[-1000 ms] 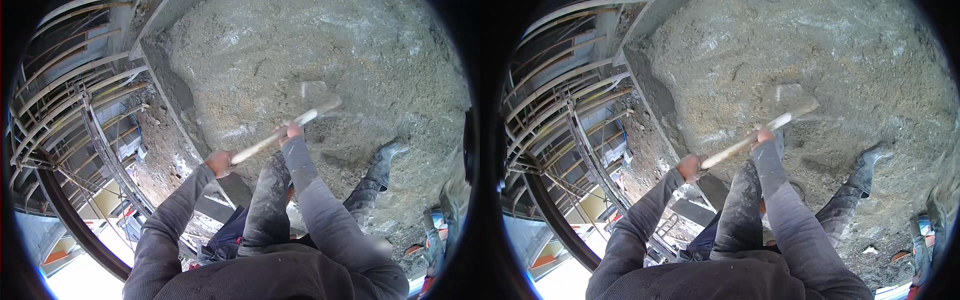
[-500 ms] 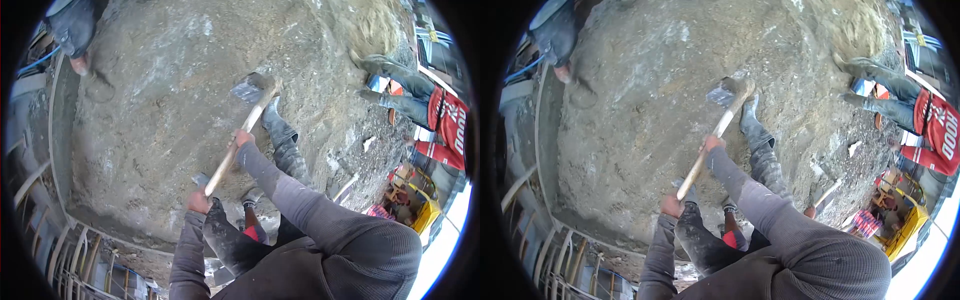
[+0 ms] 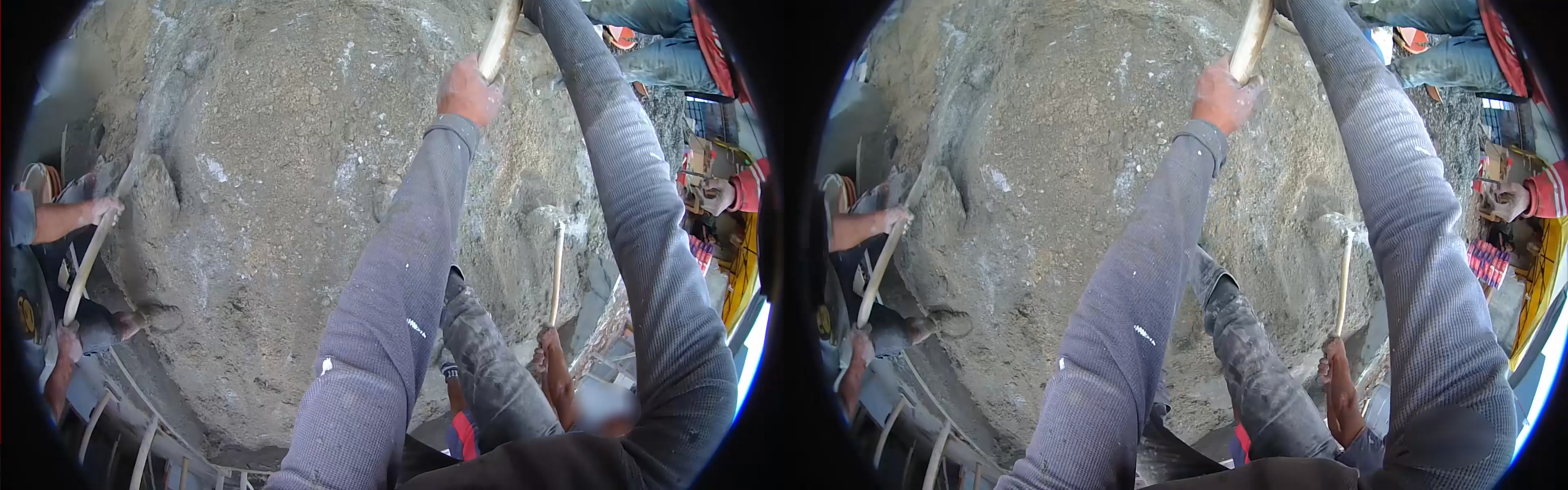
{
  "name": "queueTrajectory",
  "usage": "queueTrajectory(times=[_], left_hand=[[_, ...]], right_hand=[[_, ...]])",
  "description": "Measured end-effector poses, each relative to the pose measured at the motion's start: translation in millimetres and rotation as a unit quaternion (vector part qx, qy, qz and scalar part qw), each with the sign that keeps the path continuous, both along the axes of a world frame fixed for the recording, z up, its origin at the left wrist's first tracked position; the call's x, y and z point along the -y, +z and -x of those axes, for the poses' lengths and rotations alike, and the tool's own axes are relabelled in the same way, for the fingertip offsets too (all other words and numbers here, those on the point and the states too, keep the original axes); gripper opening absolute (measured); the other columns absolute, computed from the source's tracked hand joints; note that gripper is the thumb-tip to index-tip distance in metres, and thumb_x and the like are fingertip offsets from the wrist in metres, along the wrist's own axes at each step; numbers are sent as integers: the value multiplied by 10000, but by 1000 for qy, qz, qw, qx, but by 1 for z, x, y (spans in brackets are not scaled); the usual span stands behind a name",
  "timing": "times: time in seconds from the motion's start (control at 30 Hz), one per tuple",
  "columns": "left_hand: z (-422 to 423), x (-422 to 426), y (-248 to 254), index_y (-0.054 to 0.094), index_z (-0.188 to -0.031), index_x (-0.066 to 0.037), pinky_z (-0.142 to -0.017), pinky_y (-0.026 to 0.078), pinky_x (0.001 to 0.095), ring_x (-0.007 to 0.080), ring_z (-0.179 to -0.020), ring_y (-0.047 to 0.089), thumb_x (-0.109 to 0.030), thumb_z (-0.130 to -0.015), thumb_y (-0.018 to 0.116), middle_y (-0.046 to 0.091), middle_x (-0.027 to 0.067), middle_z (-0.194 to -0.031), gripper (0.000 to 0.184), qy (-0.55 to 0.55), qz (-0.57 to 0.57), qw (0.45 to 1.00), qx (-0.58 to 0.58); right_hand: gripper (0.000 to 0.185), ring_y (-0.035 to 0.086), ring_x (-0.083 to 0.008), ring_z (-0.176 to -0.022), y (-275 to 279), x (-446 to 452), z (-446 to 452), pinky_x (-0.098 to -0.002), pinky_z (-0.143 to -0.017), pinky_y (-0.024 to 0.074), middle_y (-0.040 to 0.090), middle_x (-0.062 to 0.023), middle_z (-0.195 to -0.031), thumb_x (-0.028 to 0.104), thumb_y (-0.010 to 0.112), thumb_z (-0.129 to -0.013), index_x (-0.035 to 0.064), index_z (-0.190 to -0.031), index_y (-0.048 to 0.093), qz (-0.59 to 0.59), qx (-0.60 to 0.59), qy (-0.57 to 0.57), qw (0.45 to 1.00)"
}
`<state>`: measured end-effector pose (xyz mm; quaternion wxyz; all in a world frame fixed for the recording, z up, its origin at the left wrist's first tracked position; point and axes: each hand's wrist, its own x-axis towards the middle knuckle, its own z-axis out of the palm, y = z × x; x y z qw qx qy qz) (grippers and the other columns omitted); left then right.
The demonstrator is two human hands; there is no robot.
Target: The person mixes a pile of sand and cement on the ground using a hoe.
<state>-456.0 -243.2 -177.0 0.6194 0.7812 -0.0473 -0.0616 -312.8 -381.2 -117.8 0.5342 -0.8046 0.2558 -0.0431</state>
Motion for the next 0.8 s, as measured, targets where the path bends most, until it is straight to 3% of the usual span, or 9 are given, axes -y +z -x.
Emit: queueTrajectory(times=[0.13, 0.17, 0.23, 0.27, 0.4, 0.5, 0.63, 0.73, 0.8], left_hand=[[17, 8, -124, 631, -971, 63, -524, 474, 357, 201, -572, 595, -167, -789, 739, 629, 111, -703, 312, -28, 74, 987, -139], [57, 0, -140, 625, -892, 65, -406, 392, 343, 157, -463, 521, -139, -791, 725, 563, 59, -608, 249, -27, 143, 942, -301], [160, -24, -179, 609, -851, 49, -376, 356, 319, 143, -423, 499, -117, -801, 701, 521, 37, -553, 196, -28, 29, 962, -269], [213, -35, -209, 608, -851, 34, -385, 368, 319, 148, -418, 503, -120, -808, 694, 520, 27, -547, 182, -13, -75, 976, -205], [293, -95, -155, 605, -796, 46, -435, 390, 337, 154, -456, 515, -145, -829, 692, 557, 36, -566, 213, -17, 18, 957, -288], [343, -146, -93, 620, -740, 37, -453, 394, 356, 158, -472, 510, -172, -836, 704, 567, 73, -555, 245, -21, -51, 969, -239], [476, -257, -20, 621, -896, 39, -601, 479, 482, 431, -709, 629, -278, -826, 694, 627, 255, -758, 333, -98, -146, 926, -335], [609, -334, 43, 651, -894, -10, -572, 482, 396, 357, -611, 624, -237, -812, 721, 610, 192, -652, 252, -3, -176, 934, -311], [690, -397, 98, 627, -946, -55, -584, 502, 463, 417, -705, 642, -294, -801, 719, 642, 219, -761, 294, -40, -259, 838, -478]], right_hand=[[313, 668, -318, -877, -128, -21, 13, -447, -752, 564, 653, -211, -972, 262, 529, -929, -27, -1009, 619, 175, -189, 47, 965], [315, 683, -330, -897, -161, -25, 21, -433, -766, 569, 662, -232, -993, 243, 496, -947, -38, -1007, 626, 220, -234, 61, 945], [436, 622, -323, -1114, -340, -8, 97, -406, -953, 487, 655, -203, -1144, 392, 571, -853, 35, -1087, 658, 367, -270, 253, 853], [469, 614, -352, -1111, -333, -43, 150, -402, -944, 493, 656, -213, -1120, 380, 615, -831, 42, -1155, 597, 245, -292, 44, 923], [484, 675, -354, -970, -353, -57, 231, -424, -810, 554, 666, -245, -1032, 332, 636, -821, -30, -1131, 552, 214, -291, 138, 922], [345, 690, -341, -669, -240, -123, 286, -442, -588, 582, 657, -229, -792, 214, 560, -852, -39, -1084, 531, -37, -325, 60, 943], [214, 546, -227, -442, -204, -227, 424, -372, -359, 475, 538, -118, -603, 99, 571, -838, -50, -957, 474, -210, -333, -52, 918], [281, 560, -198, -462, -168, -323, 576, -358, -352, 463, 529, -101, -653, 104, 570, -857, -1, -1058, 403, -250, -393, -84, 881], [171, 587, -243, -491, -156, -387, 687, -419, -403, 500, 564, -118, -693, 52, 596, -830, -10, -958, 502, -325, -495, -108, 799]])
